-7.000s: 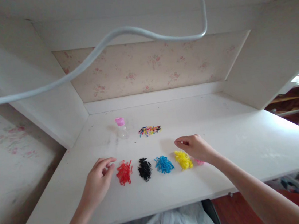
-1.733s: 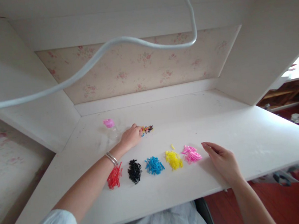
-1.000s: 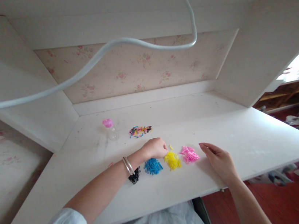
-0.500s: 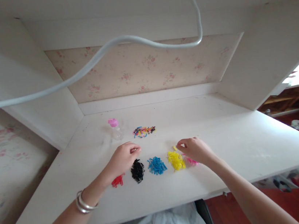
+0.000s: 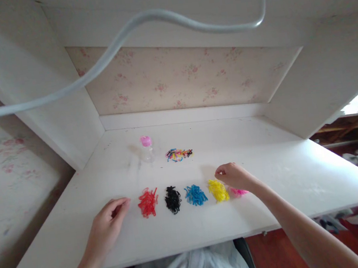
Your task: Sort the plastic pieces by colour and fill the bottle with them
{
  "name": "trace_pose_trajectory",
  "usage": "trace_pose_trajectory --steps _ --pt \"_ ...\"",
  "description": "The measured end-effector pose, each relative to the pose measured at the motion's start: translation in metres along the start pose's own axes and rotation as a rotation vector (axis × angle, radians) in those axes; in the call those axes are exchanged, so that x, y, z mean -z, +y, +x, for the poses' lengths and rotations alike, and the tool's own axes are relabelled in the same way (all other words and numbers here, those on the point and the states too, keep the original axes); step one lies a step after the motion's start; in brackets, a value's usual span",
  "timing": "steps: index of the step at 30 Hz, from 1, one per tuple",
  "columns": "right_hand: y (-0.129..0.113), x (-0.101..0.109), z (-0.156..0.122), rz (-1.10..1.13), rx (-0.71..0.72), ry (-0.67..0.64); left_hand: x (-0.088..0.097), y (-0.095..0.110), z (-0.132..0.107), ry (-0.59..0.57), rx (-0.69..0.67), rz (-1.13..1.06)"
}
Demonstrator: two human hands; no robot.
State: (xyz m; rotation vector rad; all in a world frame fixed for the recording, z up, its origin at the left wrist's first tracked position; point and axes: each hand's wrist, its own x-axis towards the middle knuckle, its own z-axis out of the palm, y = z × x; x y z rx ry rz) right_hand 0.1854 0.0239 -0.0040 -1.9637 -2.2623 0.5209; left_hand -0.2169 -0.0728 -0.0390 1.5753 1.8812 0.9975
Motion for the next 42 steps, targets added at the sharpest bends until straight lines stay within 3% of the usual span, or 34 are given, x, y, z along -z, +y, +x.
trace_pose_trajectory --steps 7,15,19,23,28,32,34,38,42 --pt "0.004 0.004 -0.021 0.262 -0.103 -0.115 -0.007 -0.001 0.002 -0.04 -0.081 0.014" --pt "0.004 0.001 -0.027 0.292 -0.061 -0.116 -0.005 0.001 0.002 -0.047 -0.059 0.025" --pt "0.015 0.006 -0.029 0.284 -0.056 0.04 -0.006 0.003 0.002 -0.049 -0.065 0.038" --pt "0.042 0.005 -0.037 0.425 -0.193 0.325 -0.008 0.006 0.001 -0.055 -0.066 0.048" --pt "0.081 -0.021 -0.06 0.797 -0.393 0.692 -0.009 0.007 0.001 -0.027 -0.038 0.043" --pt "0.093 -0.041 -0.073 0.998 -0.479 0.917 -0.011 0.006 0.001 -0.016 -0.046 0.051" --pt "0.092 -0.043 -0.074 0.999 -0.482 0.913 -0.011 0.004 0.001 -0.008 -0.057 0.054" --pt "0.088 -0.039 -0.072 0.859 -0.444 0.768 -0.012 0.002 0.001 0.007 -0.091 0.06" --pt "0.09 -0.038 -0.071 0.84 -0.439 0.738 -0.013 0.001 0.002 0.001 -0.114 0.066"
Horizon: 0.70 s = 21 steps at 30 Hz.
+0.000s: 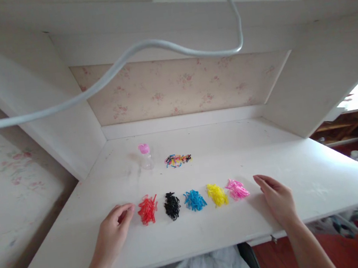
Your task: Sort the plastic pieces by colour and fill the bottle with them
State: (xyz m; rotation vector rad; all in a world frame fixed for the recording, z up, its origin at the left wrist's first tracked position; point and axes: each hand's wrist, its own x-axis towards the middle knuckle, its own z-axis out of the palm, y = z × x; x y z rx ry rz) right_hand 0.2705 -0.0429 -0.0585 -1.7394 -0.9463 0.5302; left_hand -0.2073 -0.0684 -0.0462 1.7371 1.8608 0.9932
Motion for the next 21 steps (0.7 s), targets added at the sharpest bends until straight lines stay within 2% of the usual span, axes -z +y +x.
trace_pose_trajectory --steps 6,9,12,15,18,21 --pt "0.004 0.0 0.001 -0.01 -0.006 -0.015 0.0 -0.005 0.001 0.003 0.008 0.001" --pt "0.002 0.001 0.0 -0.041 -0.009 -0.035 0.001 0.002 0.004 0.005 0.029 -0.006" --pt "0.0 0.001 0.001 -0.062 -0.022 -0.045 -0.001 0.027 0.012 -0.077 -0.041 0.047" --pt "0.001 0.001 0.001 -0.09 -0.026 -0.055 -0.012 0.064 0.03 -0.193 -0.219 0.173" --pt "0.003 0.002 0.001 -0.101 -0.017 -0.058 -0.036 0.093 0.061 -0.257 -0.32 0.408" --pt "0.004 0.003 0.001 -0.091 -0.016 -0.065 -0.064 0.104 0.097 -0.249 -0.31 0.491"
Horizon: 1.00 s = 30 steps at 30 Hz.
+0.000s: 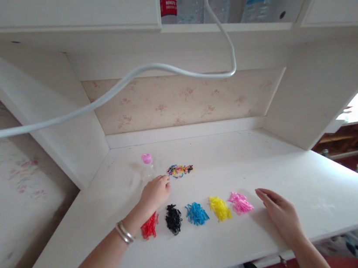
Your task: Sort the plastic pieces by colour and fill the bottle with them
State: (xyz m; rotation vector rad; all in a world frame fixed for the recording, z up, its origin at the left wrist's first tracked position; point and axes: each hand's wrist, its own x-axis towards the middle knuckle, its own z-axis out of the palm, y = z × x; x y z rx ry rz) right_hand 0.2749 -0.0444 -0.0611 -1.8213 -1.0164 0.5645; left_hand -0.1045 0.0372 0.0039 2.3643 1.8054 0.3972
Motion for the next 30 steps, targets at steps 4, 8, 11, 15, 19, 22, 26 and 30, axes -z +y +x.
trace_pose_trajectory --steps 4,8,11,15,19,22,26,30 --pt "-0.001 0.0 0.0 0.023 0.004 -0.013 -0.02 -0.003 0.04 0.003 0.052 0.079" --pt "-0.003 0.001 0.001 0.045 0.01 -0.021 -0.032 -0.007 0.055 -0.013 0.099 0.13" --pt "-0.004 0.002 0.0 0.045 0.006 -0.023 -0.036 -0.009 0.058 -0.016 0.121 0.148" --pt "-0.002 0.002 -0.001 0.065 -0.006 -0.03 -0.035 -0.01 0.057 0.003 0.114 0.149" --pt "-0.001 0.002 0.0 0.066 -0.005 -0.031 -0.03 -0.008 0.052 0.034 0.095 0.145" --pt "-0.002 0.002 0.0 0.053 -0.009 -0.022 -0.024 -0.006 0.048 0.056 0.09 0.142" --pt "-0.005 0.001 -0.001 0.056 0.015 -0.018 -0.011 0.004 0.044 0.096 0.066 0.128" --pt "-0.008 0.0 -0.003 0.06 0.015 -0.016 0.001 0.033 0.038 0.094 -0.049 0.07"
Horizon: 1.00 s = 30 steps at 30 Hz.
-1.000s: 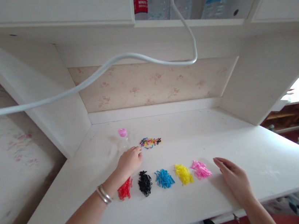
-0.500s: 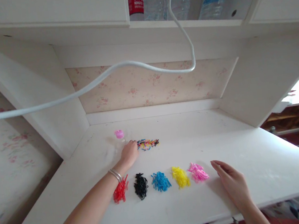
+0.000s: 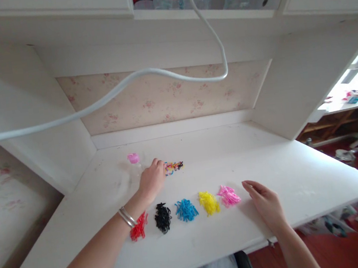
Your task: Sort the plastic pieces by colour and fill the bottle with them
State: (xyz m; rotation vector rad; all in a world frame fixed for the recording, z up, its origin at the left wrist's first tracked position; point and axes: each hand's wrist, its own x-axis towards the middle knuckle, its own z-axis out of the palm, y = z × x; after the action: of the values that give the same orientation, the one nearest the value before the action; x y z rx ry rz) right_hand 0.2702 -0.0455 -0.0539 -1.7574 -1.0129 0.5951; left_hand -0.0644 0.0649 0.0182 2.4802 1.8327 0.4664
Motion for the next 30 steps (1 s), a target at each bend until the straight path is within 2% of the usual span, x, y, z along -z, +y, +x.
trace_pose_trajectory --steps 4,9,12,15,18,22,26,28,30 --pt "0.0 -0.001 -0.001 0.025 -0.002 0.007 0.003 0.053 -0.006 -0.051 -0.242 -0.12" --pt "-0.001 -0.001 -0.001 0.033 -0.007 0.014 -0.016 0.119 -0.012 -0.146 -0.437 -0.2" --pt "-0.002 0.0 -0.002 0.023 0.008 -0.002 -0.033 0.143 -0.01 -0.191 -0.485 -0.202" --pt "-0.004 0.001 -0.003 0.027 0.026 -0.003 -0.044 0.151 -0.007 -0.233 -0.503 -0.194" --pt "-0.004 0.001 -0.003 0.048 0.026 -0.001 -0.043 0.148 -0.004 -0.245 -0.505 -0.194" --pt "-0.003 0.001 -0.002 0.05 0.015 0.002 -0.02 0.127 -0.005 -0.185 -0.473 -0.213" --pt "0.0 0.0 -0.001 0.051 0.016 0.003 0.015 0.086 -0.015 -0.053 -0.409 -0.304" --pt "0.001 -0.001 0.0 0.048 0.025 0.014 0.032 0.058 -0.027 0.026 -0.353 -0.405" --pt "0.002 -0.002 0.0 0.033 0.03 0.027 0.043 0.029 -0.045 0.036 -0.254 -0.484"
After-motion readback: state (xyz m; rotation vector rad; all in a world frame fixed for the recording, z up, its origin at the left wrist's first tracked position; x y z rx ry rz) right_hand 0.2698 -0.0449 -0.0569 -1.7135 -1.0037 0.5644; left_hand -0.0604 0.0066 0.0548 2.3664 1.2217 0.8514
